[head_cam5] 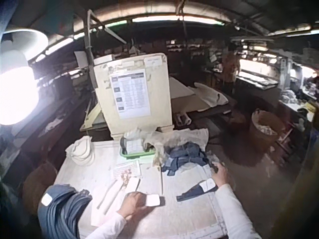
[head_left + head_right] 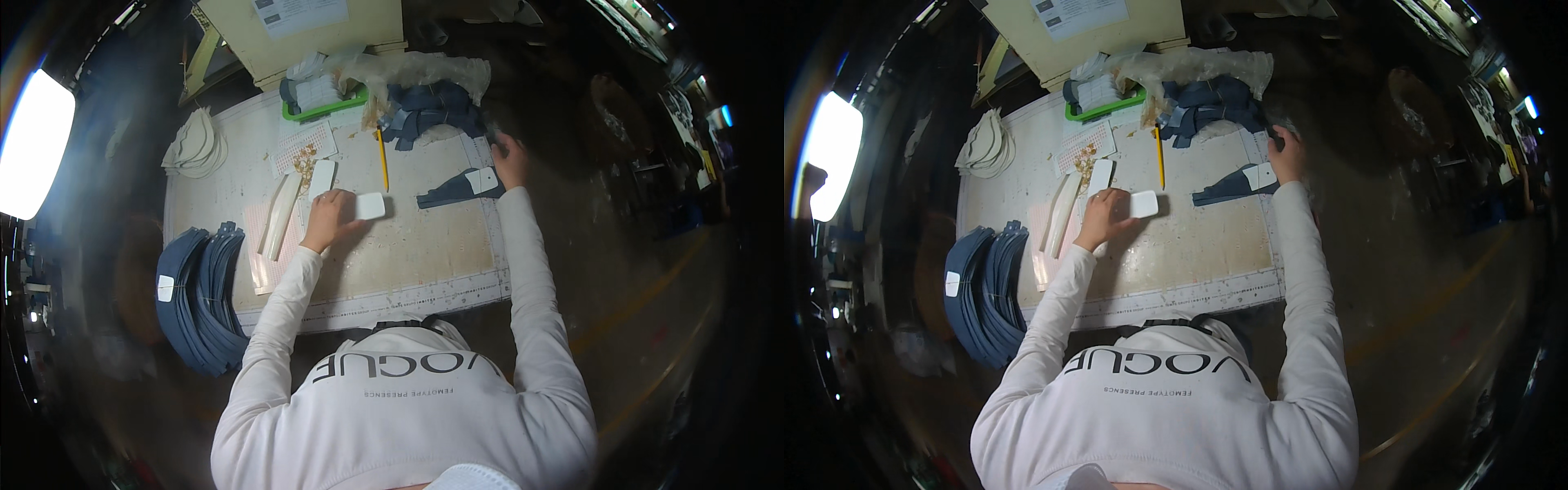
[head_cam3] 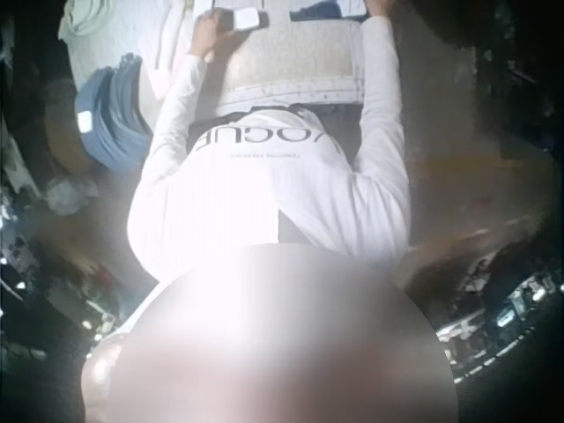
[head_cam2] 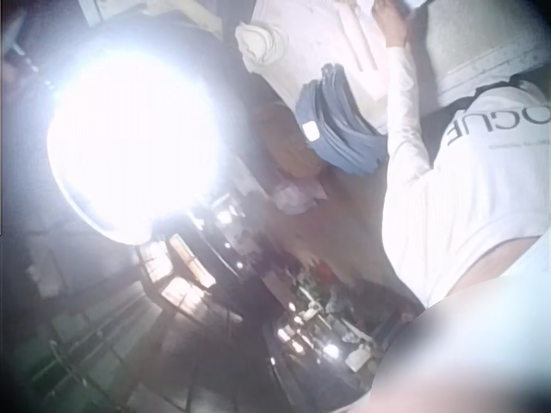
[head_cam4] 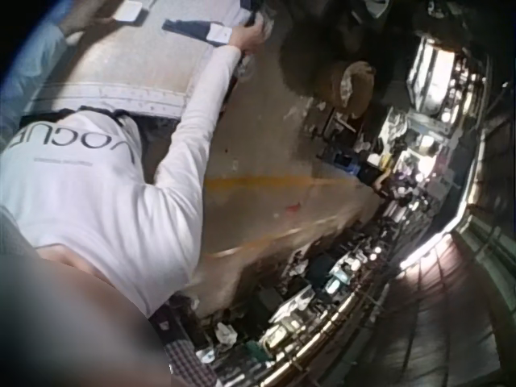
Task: The person places a white template onto a blue fabric piece, traces its outline with a pencil, and cuts along the marked line using a cutting tool. They repeat this process for multiple fabric pieces, stacking the cut pieces on the table.
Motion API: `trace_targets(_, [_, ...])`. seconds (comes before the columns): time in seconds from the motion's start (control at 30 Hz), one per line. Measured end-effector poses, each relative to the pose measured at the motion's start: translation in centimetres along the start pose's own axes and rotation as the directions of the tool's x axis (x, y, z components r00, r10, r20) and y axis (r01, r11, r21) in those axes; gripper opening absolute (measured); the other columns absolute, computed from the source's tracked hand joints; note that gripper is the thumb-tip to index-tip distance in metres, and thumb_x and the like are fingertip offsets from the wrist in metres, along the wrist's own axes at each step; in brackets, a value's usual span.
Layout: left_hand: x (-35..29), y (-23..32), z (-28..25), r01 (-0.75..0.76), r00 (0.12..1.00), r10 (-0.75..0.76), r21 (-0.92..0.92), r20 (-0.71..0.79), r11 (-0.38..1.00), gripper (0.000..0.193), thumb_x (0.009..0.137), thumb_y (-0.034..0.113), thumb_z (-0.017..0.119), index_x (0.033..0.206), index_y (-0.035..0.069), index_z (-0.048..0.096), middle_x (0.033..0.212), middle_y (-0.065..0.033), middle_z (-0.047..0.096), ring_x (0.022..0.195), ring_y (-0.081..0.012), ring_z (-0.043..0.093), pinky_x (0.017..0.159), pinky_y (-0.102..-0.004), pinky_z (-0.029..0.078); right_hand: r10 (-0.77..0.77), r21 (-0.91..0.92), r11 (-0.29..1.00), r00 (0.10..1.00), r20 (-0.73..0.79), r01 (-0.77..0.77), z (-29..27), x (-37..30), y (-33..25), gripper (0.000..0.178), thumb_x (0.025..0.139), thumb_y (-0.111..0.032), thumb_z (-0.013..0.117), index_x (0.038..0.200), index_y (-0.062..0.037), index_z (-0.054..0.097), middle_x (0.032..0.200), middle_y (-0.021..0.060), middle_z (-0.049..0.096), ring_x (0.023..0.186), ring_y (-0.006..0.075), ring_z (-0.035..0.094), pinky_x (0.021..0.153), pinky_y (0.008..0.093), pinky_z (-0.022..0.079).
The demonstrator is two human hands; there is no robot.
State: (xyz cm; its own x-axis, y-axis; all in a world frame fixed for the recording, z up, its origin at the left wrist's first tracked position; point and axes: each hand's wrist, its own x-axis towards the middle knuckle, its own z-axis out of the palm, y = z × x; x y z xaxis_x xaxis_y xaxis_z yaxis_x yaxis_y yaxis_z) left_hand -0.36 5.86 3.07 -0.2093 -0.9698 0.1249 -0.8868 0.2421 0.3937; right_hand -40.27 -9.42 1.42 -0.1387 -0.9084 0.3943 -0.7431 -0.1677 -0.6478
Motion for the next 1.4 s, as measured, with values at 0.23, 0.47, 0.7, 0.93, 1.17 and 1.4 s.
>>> trace_targets(0.23, [2.8, 1.7, -2.2, 0.039, 0.955, -0.142, -0.365, -0.259, 0.93, 0.042, 0.081, 0.021, 0.068, 0.118, 0.003, 0.058, 0.112, -0.0154, 0.062, 0.103, -0.0313, 0.059, 0.086, -0.0362, 0.047, -0.261, -0.226, 0.906, 0.893, 0.366, 0.358, 6.1, 7.9, -6.3, 0.075, 0.07, -0.017, 0.076, 0.136, -0.0201, 0.042, 0.138, 0.0073, 0.042, 0.129, 0.0305, 0.035, 0.103, 0.049, 0.035])
trace_targets(0.47, [-2.5, 5.4, -1.3, 0.1, 0.976, -0.196, -0.609, -0.093, 0.787, 0.02, 0.088, 0.013, 0.062, 0.103, 0.001, 0.067, 0.098, -0.0103, 0.069, 0.091, -0.0189, 0.066, 0.082, -0.0295, 0.05, -0.153, -0.463, 0.68, 0.728, 0.668, 0.568, 10.3, 11.8, -9.9, 0.113, 0.054, -0.017, 0.085, 0.146, -0.0254, 0.021, 0.145, 0.0056, 0.031, 0.137, 0.0291, 0.025, 0.106, 0.0567, 0.029])
trace_targets(0.7, [-5.8, 3.0, -2.0, 0.185, 0.917, -0.367, -0.649, -0.155, 0.738, 0.018, 0.092, 0.011, 0.058, 0.104, 0.0, 0.065, 0.094, -0.0087, 0.07, 0.09, -0.0144, 0.066, 0.081, -0.0259, 0.05, -0.211, -0.344, 0.783, 0.741, 0.638, 0.518, 10.5, 12.4, -8.4, 0.081, 0.061, -0.011, 0.079, 0.131, -0.0232, 0.041, 0.129, 0.0061, 0.05, 0.117, 0.0292, 0.051, 0.098, 0.0576, 0.036])
trace_targets(0.93, [-7.2, 2.4, -1.0, 0.284, 0.901, -0.415, -0.551, -0.126, 0.785, 0.019, 0.09, 0.012, 0.059, 0.104, 0.001, 0.066, 0.093, -0.0101, 0.07, 0.084, -0.0164, 0.067, 0.076, -0.0275, 0.05, -0.294, -0.313, 0.796, 0.783, 0.548, 0.518, 8.5, 13.9, -6.7, 0.074, 0.064, -0.018, 0.079, 0.13, -0.0234, 0.046, 0.136, 0.0056, 0.046, 0.125, 0.0291, 0.044, 0.1, 0.0562, 0.035])
trace_targets(1.17, [-8.9, 3.5, 1.6, 0.4, 0.913, -0.397, 0.009, -0.088, 0.917, 0.049, 0.081, 0.028, 0.067, 0.125, 0.012, 0.053, 0.131, -0.0151, 0.049, 0.124, -0.0359, 0.043, 0.1, -0.0533, 0.033, -0.196, -0.465, 0.649, 0.723, 0.662, 0.602, 10.8, 10.4, -8.1, 0.098, 0.059, -0.023, 0.085, 0.141, -0.0265, 0.033, 0.138, 0.0077, 0.042, 0.133, 0.0298, 0.032, 0.105, 0.0582, 0.028])
trace_targets(1.4, [-11.8, -4.4, 0.1, 0.47, 0.88, -0.446, 0.162, -0.164, 0.868, 0.052, 0.087, 0.032, 0.059, 0.134, 0.013, 0.045, 0.141, -0.0157, 0.04, 0.131, -0.0429, 0.032, 0.104, -0.0579, 0.026, -0.263, -0.19, 0.85, 0.708, 0.655, 0.491, 11.4, 13.8, -5.4, 0.075, 0.064, -0.011, 0.081, 0.13, -0.0182, 0.047, 0.131, 0.0103, 0.048, 0.119, 0.0328, 0.05, 0.098, 0.0479, 0.042])
